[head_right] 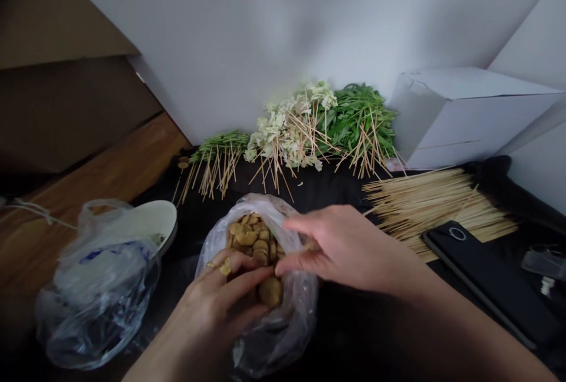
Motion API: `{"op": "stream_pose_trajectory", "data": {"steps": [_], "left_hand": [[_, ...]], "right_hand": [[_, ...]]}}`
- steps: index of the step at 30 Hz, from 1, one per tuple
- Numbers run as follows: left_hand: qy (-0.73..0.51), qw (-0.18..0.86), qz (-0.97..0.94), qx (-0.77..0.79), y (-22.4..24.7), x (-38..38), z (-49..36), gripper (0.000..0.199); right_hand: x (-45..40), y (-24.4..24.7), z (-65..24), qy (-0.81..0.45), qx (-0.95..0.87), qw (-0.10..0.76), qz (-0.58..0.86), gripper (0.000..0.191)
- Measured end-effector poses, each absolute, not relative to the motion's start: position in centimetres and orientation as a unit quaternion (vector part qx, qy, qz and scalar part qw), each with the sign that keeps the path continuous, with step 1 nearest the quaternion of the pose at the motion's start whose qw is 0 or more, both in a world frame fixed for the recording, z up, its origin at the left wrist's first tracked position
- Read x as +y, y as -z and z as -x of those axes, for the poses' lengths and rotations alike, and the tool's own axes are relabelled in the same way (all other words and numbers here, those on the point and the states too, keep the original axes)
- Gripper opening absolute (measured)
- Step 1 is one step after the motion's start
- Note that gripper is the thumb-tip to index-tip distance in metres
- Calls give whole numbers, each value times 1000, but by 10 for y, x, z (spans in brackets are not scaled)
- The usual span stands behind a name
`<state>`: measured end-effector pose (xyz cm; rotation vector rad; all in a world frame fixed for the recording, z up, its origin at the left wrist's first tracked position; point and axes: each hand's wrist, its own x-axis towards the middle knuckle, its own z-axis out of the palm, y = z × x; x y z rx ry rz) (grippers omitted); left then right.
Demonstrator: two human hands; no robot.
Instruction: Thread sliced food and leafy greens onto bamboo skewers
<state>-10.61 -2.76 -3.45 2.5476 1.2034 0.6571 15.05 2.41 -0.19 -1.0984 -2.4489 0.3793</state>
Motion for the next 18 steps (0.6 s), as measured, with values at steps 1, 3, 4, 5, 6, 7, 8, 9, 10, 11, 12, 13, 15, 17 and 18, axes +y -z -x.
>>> {"op": "stream_pose_trajectory", "data": {"steps": [1, 3, 4, 5, 6, 7, 8, 9, 10, 11, 12, 13, 15, 17, 18], "left_hand": [[-204, 115, -881, 411, 33, -27, 103, 36], [-174, 107, -891, 406, 30, -25, 98, 34], [-164, 110, -893, 405, 29, -25, 96, 32], [-155, 120, -892, 407, 28, -24, 95, 29], [-150, 133, -890, 410, 27, -24, 94, 26], [-147, 149, -886, 414, 26, -24, 94, 24], [-146, 169, -881, 418, 26, -23, 94, 22], [-148, 190, -875, 420, 26, -23, 94, 22], [-155, 211, -869, 420, 25, -22, 94, 22], [-165, 231, -863, 418, 25, -20, 95, 23], [-176, 247, -856, 418, 24, -19, 95, 24], [-190, 255, -850, 419, 23, -17, 96, 26], [-217, 259, -843, 418, 20, -12, 98, 31], [-233, 255, -840, 418, 17, -7, 99, 34], [-238, 254, -840, 416, 16, -4, 99, 33]], "right_hand": [[33, 4, -149, -101, -877, 219, 416, 53], [47, 12, -145, -56, -872, 212, 438, 56], [52, 16, -142, -51, -869, 213, 444, 50], [55, 20, -140, -57, -867, 216, 446, 42], [56, 24, -138, -67, -864, 221, 448, 34], [57, 26, -136, -74, -860, 230, 448, 29], [56, 27, -136, -73, -857, 242, 449, 28], [55, 27, -136, -63, -854, 256, 448, 28], [54, 26, -137, -48, -852, 272, 445, 28], [53, 23, -138, -31, -850, 290, 438, 28], [52, 20, -138, -17, -849, 309, 428, 27], [51, 16, -139, -7, -848, 327, 416, 26], [50, 9, -139, 5, -844, 368, 390, 24], [50, 3, -138, 15, -832, 410, 373, 21], [50, 1, -138, 19, -824, 428, 371, 20]]}}
